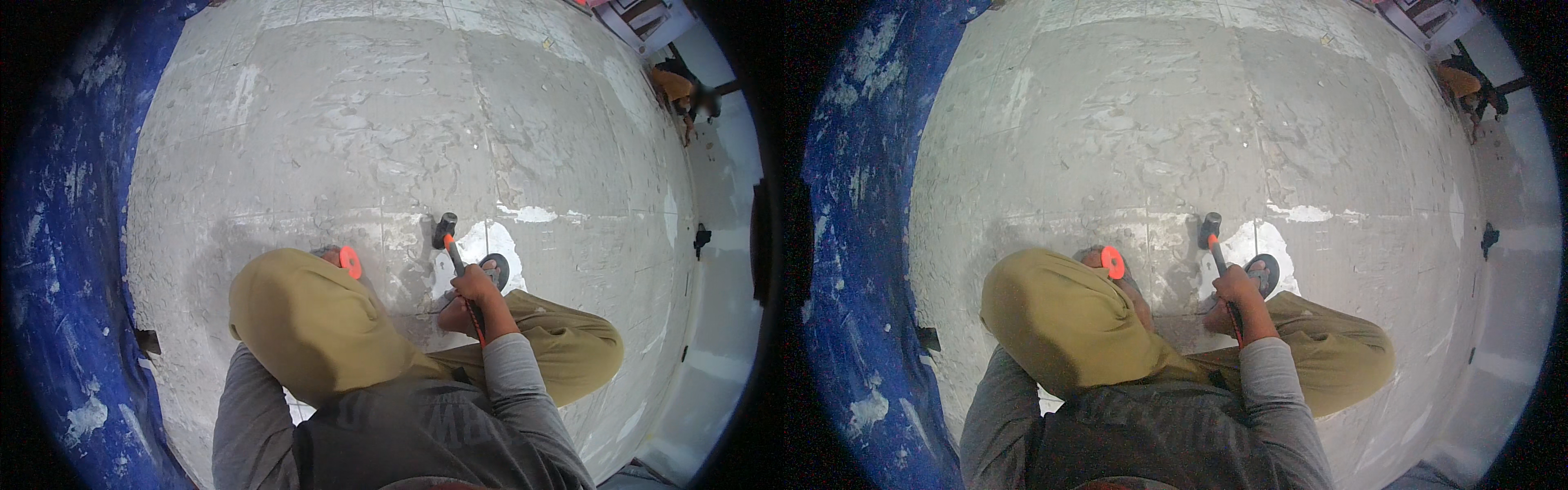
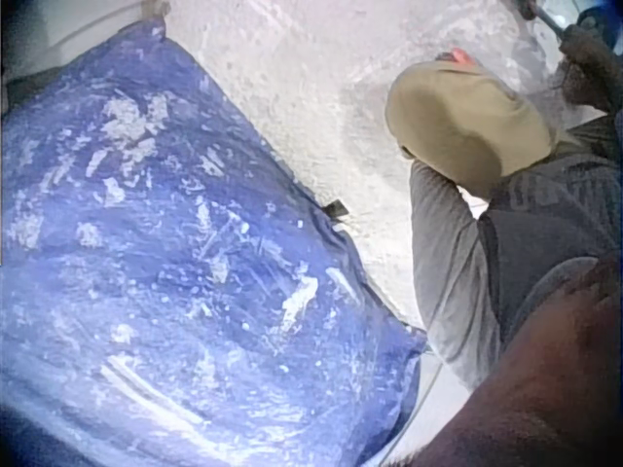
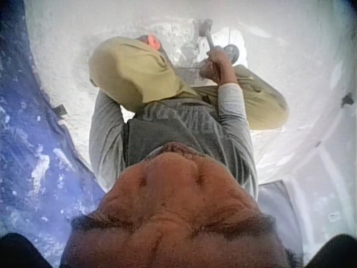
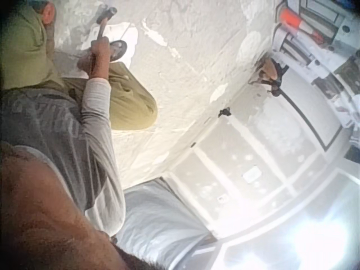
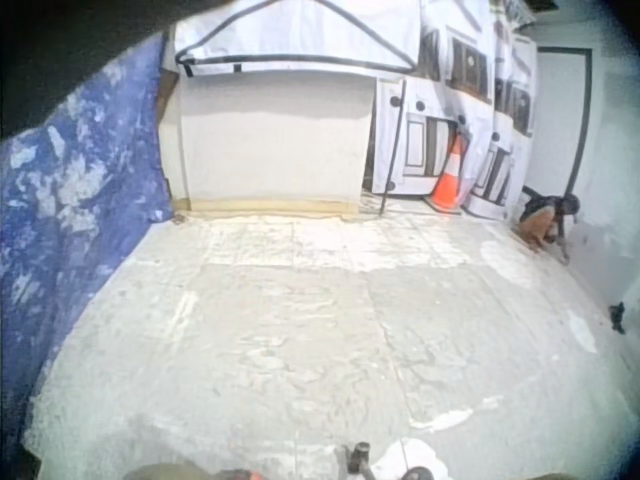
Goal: The person, while sitting on the floor, uses a hammer to drive a metal spike through a plastic washer and into the subfloor.
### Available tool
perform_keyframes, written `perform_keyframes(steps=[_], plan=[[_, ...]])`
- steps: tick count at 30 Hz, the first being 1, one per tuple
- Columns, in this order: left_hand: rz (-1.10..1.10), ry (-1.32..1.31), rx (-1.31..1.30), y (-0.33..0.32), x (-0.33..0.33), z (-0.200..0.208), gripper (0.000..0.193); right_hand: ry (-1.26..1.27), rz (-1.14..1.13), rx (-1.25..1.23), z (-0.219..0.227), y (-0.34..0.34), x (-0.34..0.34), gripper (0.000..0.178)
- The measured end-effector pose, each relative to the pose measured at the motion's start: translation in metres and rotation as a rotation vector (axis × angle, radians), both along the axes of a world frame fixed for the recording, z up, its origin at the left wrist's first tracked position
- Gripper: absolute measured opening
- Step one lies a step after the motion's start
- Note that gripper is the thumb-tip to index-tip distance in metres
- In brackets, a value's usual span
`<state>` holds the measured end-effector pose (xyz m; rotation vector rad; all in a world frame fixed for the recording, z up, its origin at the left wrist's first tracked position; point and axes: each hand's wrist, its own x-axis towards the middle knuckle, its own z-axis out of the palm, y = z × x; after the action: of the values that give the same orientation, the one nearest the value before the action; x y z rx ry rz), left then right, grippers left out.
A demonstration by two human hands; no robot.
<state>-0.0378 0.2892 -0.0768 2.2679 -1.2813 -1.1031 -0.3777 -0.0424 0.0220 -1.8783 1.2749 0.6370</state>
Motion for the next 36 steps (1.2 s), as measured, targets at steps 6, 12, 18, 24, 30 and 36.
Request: perform_keyframes(steps=[6, 12, 18, 24, 30, 36], plan=[[-0.009, -0.024, -0.010, -0.013, 0.002, -0.010, 0.025, 0.073, -0.022, 0.076, 0.025, -0.001, 0.008, 0.043], [0.032, -0.223, -0.177, -0.072, 0.049, -0.005, 0.026, -0.064, 0.088, -0.206, 0.006, 0.007, 0.005, 0.032], [0.289, -0.102, -0.322, -0.179, 0.117, 0.190, 0.028, -0.017, -0.020, 0.122, 0.019, -0.003, 0.000, 0.032], [0.170, -0.298, -0.614, -0.272, 0.143, 0.301, 0.034, -0.171, -0.009, -0.063, 0.016, 0.006, 0.002, 0.021], [-0.005, -0.140, -0.338, -0.290, 0.089, 0.296, 0.029, 0.079, -0.130, 0.164, 0.061, 0.011, 0.034, 0.018], [-0.320, 0.137, 0.186, -0.223, 0.058, 0.226, 0.023, -0.031, 0.125, -0.126, 0.040, 0.010, 0.016, 0.020]])
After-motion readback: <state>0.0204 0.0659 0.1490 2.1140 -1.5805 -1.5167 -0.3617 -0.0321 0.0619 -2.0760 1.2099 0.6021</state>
